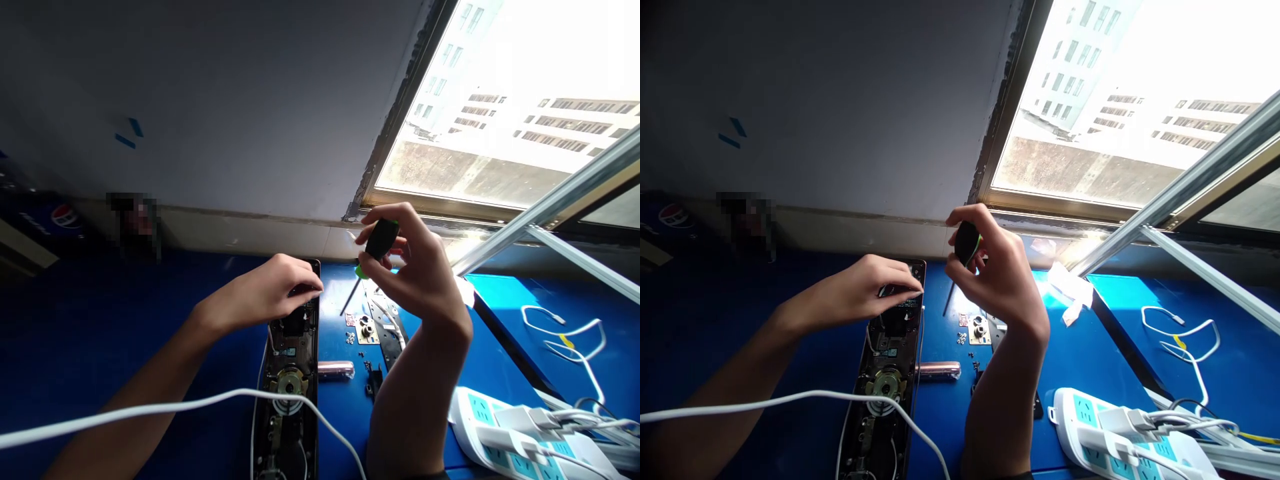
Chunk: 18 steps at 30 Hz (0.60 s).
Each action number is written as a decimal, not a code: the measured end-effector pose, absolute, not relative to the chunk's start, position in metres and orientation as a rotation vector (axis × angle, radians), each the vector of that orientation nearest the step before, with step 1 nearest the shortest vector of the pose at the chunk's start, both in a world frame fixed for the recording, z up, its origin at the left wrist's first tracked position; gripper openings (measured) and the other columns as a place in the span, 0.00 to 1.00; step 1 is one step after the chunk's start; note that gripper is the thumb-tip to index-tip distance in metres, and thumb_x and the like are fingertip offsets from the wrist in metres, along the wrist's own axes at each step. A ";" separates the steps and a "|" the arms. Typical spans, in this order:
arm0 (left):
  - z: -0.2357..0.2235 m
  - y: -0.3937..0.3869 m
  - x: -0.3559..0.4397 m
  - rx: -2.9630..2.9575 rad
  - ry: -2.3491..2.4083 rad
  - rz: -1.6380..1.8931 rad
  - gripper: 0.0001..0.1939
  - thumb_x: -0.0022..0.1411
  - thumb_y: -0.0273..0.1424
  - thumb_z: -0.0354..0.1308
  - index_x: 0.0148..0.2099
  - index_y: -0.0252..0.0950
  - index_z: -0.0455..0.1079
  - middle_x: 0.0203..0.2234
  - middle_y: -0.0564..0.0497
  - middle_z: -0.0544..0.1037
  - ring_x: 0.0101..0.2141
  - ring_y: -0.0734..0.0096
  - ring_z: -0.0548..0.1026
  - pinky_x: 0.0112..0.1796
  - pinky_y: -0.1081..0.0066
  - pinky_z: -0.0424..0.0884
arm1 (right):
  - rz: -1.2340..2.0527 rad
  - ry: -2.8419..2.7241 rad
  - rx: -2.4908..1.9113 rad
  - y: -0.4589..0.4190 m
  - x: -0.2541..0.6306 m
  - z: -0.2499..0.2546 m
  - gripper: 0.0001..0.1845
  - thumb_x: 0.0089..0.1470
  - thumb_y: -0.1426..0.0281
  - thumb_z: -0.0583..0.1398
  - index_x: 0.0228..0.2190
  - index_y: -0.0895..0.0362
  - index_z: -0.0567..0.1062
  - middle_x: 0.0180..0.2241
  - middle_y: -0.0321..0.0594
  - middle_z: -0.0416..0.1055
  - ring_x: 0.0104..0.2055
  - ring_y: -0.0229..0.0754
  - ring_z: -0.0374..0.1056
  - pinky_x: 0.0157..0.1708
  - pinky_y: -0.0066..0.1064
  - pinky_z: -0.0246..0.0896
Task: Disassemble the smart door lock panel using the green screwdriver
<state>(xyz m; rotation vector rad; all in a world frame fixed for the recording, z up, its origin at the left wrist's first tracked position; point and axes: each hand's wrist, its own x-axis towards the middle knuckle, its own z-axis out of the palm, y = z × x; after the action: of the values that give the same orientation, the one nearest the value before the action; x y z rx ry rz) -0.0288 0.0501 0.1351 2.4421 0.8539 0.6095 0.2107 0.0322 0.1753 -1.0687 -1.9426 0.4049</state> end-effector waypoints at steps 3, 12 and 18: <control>0.140 0.057 -0.005 2.509 0.816 0.504 0.09 0.68 0.25 0.59 0.42 0.36 0.82 0.34 0.49 0.82 0.34 0.69 0.79 0.35 0.72 0.69 | 0.577 -2.061 -1.242 0.031 0.229 0.175 0.22 0.52 0.76 0.62 0.49 0.50 0.71 0.36 0.33 0.77 0.32 0.38 0.75 0.32 0.31 0.70; 0.138 0.078 0.070 2.628 0.966 -0.131 0.10 0.55 0.18 0.57 0.29 0.36 0.76 0.26 0.50 0.76 0.24 0.69 0.71 0.24 0.71 0.57 | 0.816 -2.008 -1.492 0.038 0.274 0.161 0.20 0.53 0.70 0.64 0.48 0.50 0.70 0.32 0.34 0.77 0.32 0.42 0.76 0.30 0.32 0.71; 0.104 0.100 0.102 2.703 0.913 -0.275 0.11 0.51 0.15 0.58 0.30 0.36 0.76 0.29 0.47 0.79 0.28 0.64 0.75 0.25 0.70 0.62 | 0.819 -1.965 -1.507 0.041 0.293 0.152 0.18 0.53 0.69 0.64 0.47 0.49 0.71 0.33 0.34 0.75 0.33 0.42 0.76 0.31 0.31 0.71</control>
<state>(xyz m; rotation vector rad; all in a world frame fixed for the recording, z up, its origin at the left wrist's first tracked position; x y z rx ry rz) 0.1022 0.0996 0.1041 2.7032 0.9132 -0.2747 0.2934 0.0413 0.1517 -1.5074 -1.9645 0.8187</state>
